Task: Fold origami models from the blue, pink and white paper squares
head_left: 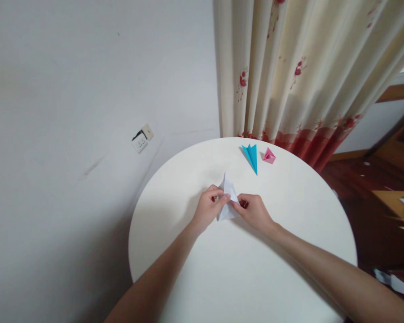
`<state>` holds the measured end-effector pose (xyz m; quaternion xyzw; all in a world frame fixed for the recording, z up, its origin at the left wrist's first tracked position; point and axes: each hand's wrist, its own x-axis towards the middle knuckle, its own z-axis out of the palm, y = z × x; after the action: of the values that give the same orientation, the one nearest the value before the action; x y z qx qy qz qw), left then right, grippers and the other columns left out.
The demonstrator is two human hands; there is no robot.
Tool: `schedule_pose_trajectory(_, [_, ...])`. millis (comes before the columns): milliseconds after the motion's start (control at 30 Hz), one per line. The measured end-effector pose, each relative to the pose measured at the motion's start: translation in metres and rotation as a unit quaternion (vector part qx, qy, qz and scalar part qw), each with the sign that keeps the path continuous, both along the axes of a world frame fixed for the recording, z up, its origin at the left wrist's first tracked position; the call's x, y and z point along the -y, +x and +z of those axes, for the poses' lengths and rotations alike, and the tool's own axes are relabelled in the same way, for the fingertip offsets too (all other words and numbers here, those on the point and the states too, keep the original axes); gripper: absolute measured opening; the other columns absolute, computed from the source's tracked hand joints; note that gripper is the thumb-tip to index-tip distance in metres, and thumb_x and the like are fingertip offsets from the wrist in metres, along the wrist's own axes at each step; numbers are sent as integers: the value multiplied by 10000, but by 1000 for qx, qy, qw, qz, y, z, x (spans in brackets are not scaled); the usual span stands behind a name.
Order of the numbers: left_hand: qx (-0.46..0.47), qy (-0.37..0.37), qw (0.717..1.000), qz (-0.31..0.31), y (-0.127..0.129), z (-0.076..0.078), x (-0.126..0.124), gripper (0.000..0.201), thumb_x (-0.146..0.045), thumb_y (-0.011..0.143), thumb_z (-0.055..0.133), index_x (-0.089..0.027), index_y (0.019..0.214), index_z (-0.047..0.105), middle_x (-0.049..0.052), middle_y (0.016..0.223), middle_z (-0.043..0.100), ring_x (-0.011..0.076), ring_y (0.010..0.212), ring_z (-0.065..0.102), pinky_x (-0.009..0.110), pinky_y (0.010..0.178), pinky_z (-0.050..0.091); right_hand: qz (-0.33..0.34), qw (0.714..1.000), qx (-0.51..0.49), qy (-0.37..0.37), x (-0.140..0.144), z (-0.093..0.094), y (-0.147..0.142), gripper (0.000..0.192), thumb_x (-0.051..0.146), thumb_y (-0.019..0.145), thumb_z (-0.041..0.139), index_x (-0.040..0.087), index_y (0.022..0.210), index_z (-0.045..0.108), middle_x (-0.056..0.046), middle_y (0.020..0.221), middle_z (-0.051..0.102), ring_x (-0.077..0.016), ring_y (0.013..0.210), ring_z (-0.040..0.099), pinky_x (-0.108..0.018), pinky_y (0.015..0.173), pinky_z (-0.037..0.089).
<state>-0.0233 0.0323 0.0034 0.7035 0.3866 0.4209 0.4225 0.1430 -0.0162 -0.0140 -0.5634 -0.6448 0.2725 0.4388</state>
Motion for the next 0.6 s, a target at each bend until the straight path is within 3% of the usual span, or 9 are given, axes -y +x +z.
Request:
schedule_pose_trajectory(100, [2, -4, 1000, 3, 0, 1, 0, 204, -372, 801, 682, -194, 712, 723, 16, 728, 517, 157, 707, 465, 267, 627, 337, -3, 1000, 23, 2, 0, -2, 0, 367, 407, 856, 563, 183, 567, 535, 23, 524, 496, -107, 499, 398, -239, 487, 282])
schedule_pose_trajectory(267, [0, -4, 1000, 16, 0, 2, 2, 213, -327, 734, 747, -184, 598, 667, -8, 687, 459, 139, 678, 426, 255, 608, 320, -3, 998, 60, 8, 2, 0, -1, 326, 364, 855, 552, 187, 582, 537, 15, 540, 513, -111, 505, 405, -244, 502, 275])
schedule_pose_trajectory(533, [76, -121, 989, -49, 1, -3, 5, 248, -380, 813, 662, -167, 691, 688, 37, 789, 564, 160, 748, 523, 269, 668, 395, 10, 998, 64, -2, 2, 1, -2, 358, 374, 863, 543, 194, 563, 467, 28, 530, 470, -106, 503, 372, -247, 503, 248])
schedule_pose_trajectory(600, [43, -83, 996, -12, 2, -5, 5, 208, -358, 803, 672, -170, 715, 685, 32, 796, 563, 158, 752, 519, 270, 686, 398, 16, 999, 46, -8, 1, -2, -2, 377, 388, 860, 548, 192, 554, 446, 36, 525, 429, -100, 507, 349, -245, 499, 236])
